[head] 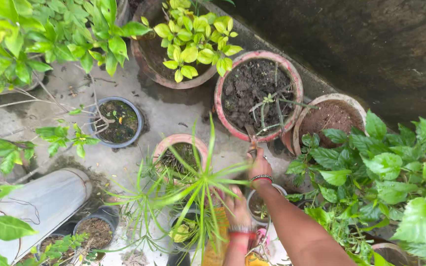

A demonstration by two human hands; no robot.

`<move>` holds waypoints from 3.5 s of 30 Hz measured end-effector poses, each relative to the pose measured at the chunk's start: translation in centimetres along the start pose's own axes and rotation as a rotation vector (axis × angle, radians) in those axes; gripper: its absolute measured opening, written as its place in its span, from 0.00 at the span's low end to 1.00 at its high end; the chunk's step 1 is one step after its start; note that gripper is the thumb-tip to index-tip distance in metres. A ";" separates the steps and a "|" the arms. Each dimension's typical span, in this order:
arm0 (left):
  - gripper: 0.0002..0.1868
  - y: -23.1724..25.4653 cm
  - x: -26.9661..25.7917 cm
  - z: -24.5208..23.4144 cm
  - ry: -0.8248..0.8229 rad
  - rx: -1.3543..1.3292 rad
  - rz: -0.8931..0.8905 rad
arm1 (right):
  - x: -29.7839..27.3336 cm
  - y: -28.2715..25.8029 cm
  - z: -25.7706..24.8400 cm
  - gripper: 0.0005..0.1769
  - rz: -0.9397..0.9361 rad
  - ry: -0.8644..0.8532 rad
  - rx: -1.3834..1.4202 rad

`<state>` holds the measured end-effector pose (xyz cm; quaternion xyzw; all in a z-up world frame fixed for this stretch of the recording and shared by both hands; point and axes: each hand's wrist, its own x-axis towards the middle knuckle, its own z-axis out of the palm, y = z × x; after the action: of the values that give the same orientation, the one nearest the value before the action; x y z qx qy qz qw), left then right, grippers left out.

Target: The person trims leaves and stems from potted plants using a tool, then uses the tool and their hands to loosen soil in the pots and place the trimmings into a bucket.

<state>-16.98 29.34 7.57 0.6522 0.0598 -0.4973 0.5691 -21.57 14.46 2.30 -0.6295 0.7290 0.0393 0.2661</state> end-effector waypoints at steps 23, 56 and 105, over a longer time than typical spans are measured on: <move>0.17 -7.7 -6.4 -2.8 -0.456 -0.508 -0.346 | 1.4 -1.9 -8.3 0.31 -0.038 -0.100 -0.479; 0.14 -8.0 -5.6 -4.0 -0.267 -0.625 -0.484 | 1.9 -11.9 -1.9 0.15 0.427 -0.330 1.131; 0.12 -11.5 -7.9 -4.2 -0.302 -0.596 -0.372 | -5.5 -6.6 -2.4 0.13 -0.134 -0.208 1.049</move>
<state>-25.83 40.54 4.75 0.3554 0.2349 -0.6434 0.6361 -15.77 17.15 8.60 -0.4500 0.5788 -0.2849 0.6176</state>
